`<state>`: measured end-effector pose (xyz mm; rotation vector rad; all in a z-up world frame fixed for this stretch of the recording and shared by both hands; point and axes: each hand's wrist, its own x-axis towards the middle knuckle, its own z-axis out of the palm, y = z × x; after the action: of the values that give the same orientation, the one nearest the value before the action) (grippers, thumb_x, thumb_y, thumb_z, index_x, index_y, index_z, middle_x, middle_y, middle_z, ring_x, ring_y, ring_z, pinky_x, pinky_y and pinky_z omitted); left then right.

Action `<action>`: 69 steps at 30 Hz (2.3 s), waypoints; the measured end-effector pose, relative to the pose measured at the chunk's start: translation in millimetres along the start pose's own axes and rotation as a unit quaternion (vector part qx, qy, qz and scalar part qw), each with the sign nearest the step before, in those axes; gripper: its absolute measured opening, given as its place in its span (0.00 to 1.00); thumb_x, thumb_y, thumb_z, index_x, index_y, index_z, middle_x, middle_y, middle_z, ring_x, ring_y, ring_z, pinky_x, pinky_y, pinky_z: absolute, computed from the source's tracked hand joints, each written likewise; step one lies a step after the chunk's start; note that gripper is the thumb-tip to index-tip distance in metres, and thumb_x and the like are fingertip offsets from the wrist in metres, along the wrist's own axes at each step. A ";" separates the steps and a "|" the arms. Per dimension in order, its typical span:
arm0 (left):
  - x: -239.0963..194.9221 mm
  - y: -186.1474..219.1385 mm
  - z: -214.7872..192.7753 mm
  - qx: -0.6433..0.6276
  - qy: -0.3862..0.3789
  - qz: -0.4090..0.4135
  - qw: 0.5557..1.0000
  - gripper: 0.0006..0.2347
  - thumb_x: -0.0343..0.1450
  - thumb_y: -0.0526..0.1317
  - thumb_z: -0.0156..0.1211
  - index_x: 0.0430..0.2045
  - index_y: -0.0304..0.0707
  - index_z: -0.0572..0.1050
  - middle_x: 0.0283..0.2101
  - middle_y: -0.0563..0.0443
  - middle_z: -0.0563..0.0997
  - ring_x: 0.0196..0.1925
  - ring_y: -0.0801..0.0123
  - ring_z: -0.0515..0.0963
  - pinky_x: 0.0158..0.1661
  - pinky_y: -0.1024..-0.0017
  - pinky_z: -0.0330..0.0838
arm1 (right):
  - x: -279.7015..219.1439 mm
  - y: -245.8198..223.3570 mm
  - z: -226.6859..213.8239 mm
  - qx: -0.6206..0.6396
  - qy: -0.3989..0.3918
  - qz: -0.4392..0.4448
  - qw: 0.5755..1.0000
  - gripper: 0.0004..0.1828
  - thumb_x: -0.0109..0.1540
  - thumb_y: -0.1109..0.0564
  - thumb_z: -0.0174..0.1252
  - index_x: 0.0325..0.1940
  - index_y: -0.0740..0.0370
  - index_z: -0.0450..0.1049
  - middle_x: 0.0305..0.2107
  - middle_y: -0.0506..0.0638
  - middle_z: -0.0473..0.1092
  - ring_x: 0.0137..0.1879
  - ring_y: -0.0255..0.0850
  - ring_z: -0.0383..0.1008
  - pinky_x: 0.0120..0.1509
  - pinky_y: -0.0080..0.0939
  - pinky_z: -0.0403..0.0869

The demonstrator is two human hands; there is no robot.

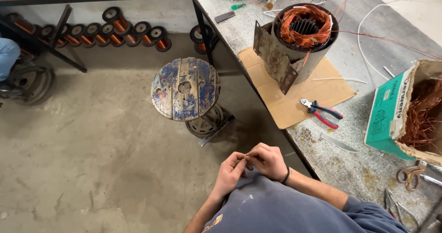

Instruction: Connecting and insulating the leads of an electric motor stator using copper wire and insulation tubes.

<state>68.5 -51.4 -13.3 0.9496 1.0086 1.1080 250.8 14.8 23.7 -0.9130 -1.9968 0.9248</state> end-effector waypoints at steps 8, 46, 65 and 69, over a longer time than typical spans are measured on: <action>8.7 3.5 26.0 0.059 -0.004 0.015 0.998 0.07 0.76 0.37 0.58 0.36 0.31 0.78 0.29 0.54 0.82 0.29 0.80 0.75 0.30 0.79 0.70 | -20.2 33.3 -34.0 0.183 -0.075 0.104 0.975 0.08 0.63 0.56 0.65 0.34 0.63 0.76 0.27 0.50 0.76 0.33 0.35 0.77 0.37 0.36 0.76; 37.4 12.5 116.5 0.264 -0.014 -0.065 0.962 0.06 0.73 0.37 0.59 0.39 0.35 0.74 0.33 0.46 0.87 0.37 0.69 0.88 0.37 0.72 0.78 | -0.4 187.0 -223.9 0.213 0.342 0.215 0.889 0.10 0.69 0.54 0.63 0.38 0.63 0.76 0.26 0.44 0.71 0.26 0.28 0.67 0.29 0.31 0.64; 41.2 -1.3 84.7 0.143 0.037 -0.015 0.989 0.07 0.79 0.38 0.53 0.39 0.32 0.75 0.25 0.57 0.73 0.29 0.82 0.70 0.31 0.80 0.66 | -0.6 38.7 -123.3 0.062 -0.101 -0.031 0.993 0.15 0.61 0.60 0.68 0.51 0.60 0.78 0.41 0.53 0.77 0.45 0.48 0.79 0.48 0.42 0.76; 57.2 -30.0 49.6 0.054 -0.039 -0.037 0.997 0.09 0.81 0.39 0.53 0.36 0.32 0.74 0.27 0.60 0.72 0.30 0.82 0.68 0.31 0.80 0.63 | 2.3 43.9 -87.0 0.094 -0.063 0.100 0.988 0.08 0.60 0.60 0.70 0.42 0.61 0.82 0.35 0.51 0.78 0.35 0.42 0.79 0.38 0.38 0.75</action>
<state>131.5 -5.9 -37.4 1.0259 1.0403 0.9560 334.8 63.9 28.7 -0.9809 -1.9052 1.2895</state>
